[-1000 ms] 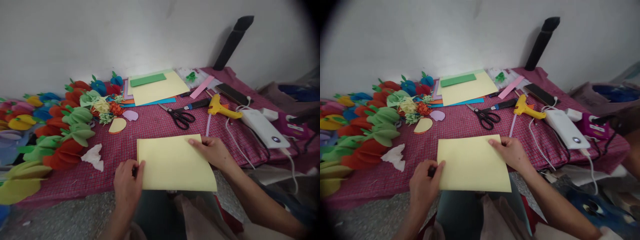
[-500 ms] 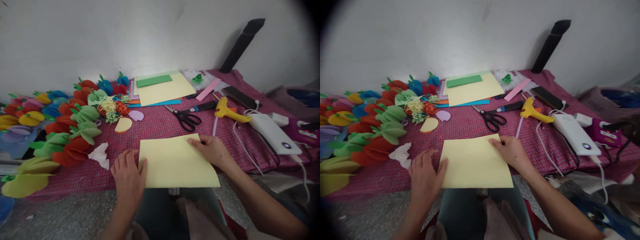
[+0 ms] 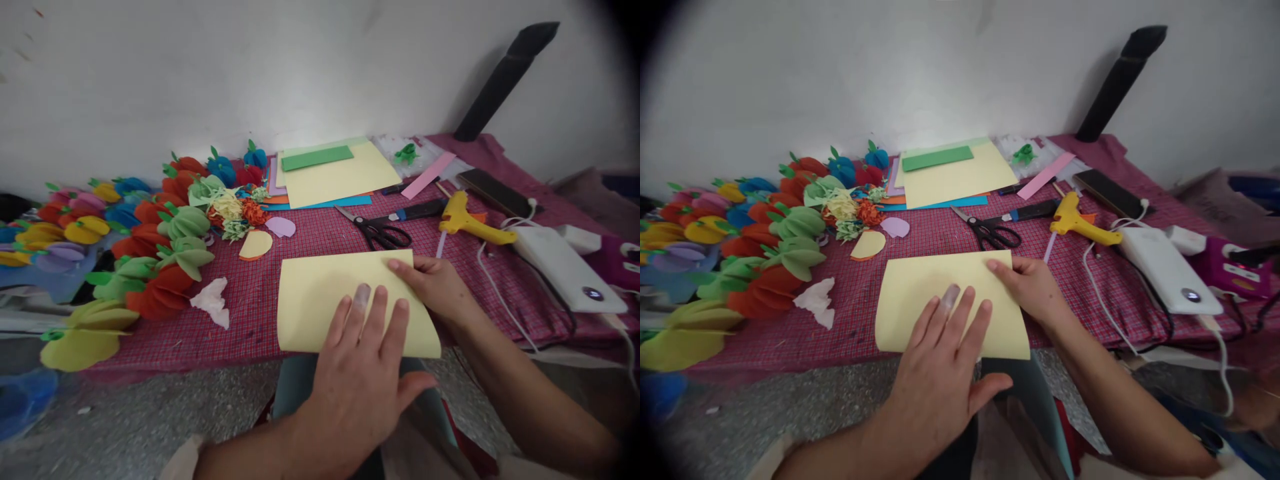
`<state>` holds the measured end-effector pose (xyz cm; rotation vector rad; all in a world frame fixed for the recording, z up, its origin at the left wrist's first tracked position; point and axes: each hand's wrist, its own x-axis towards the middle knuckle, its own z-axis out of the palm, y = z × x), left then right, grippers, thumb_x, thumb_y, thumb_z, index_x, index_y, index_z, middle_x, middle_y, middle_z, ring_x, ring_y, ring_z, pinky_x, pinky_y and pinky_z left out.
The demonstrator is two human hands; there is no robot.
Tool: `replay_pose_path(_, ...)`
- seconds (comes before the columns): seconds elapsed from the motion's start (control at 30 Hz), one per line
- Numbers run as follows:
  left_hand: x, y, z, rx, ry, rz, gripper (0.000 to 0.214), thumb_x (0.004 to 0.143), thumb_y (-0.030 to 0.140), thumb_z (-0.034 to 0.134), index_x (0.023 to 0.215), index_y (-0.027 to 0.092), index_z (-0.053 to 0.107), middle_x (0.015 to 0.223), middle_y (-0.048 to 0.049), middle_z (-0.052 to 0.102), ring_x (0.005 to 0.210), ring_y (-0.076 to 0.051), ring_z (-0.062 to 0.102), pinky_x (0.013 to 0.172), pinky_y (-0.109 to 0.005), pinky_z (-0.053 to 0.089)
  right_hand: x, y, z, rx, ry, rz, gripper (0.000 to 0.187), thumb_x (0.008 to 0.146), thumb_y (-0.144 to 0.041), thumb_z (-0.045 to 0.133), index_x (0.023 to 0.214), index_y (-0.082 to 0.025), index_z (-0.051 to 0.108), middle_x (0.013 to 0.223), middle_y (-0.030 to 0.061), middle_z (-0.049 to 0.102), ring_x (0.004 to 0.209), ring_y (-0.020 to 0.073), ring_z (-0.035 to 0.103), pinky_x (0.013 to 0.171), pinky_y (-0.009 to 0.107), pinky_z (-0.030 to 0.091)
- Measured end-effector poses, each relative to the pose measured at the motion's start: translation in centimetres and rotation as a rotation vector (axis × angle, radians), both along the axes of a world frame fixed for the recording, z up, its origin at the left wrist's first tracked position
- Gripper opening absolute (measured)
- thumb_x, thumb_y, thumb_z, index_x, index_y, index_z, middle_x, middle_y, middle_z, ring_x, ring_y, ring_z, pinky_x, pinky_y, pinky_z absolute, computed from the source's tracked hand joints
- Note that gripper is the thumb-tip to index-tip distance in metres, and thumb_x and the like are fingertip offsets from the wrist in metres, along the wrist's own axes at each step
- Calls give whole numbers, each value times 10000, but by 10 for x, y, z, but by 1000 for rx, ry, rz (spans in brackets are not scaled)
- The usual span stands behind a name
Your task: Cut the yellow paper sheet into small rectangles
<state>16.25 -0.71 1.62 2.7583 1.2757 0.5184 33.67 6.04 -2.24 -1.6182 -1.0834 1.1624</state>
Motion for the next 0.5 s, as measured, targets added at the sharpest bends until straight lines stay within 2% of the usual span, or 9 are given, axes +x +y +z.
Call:
replay_pose_path(0.17, 17, 10, -3, -34, -20, 4, 773, 736, 626, 341, 1316, 122, 256, 1388, -136, 246, 1287, -274, 148, 1031, -444, 198, -4, 8, -7, 82, 27, 30, 353, 649, -484, 591, 792, -172, 671, 760, 50, 672, 568, 152, 575, 495, 250, 439)
replay_pose_path(0.23, 23, 19, -10, -38, -29, 16, 828, 708, 654, 349, 1319, 106, 241, 1392, -148, 227, 1290, -280, 125, 1035, -451, 178, -1, 9, -11, 93, -101, 43, 374, 663, -501, 564, 784, -163, 672, 695, 44, 662, 520, 140, 550, 454, 240, 407)
replay_pose_path(0.37, 30, 31, -30, -87, 1, 52, 900, 675, 703, 317, 1307, 65, 252, 1376, -179, 250, 1282, -296, 147, 1037, -468, 139, 6, 8, -17, 126, -527, 52, 418, 699, -523, 499, 746, -149, 678, 542, 25, 609, 442, 120, 482, 383, 222, 300)
replay_pose_path(0.5, 28, 27, -42, -130, 60, 94, 911, 678, 718, 268, 1302, 54, 256, 1366, -178, 272, 1281, -288, 153, 1040, -467, 126, 8, 8, -17, 154, -708, 81, 396, 734, -507, 467, 770, -173, 678, 589, 22, 633, 483, 129, 506, 416, 230, 303)
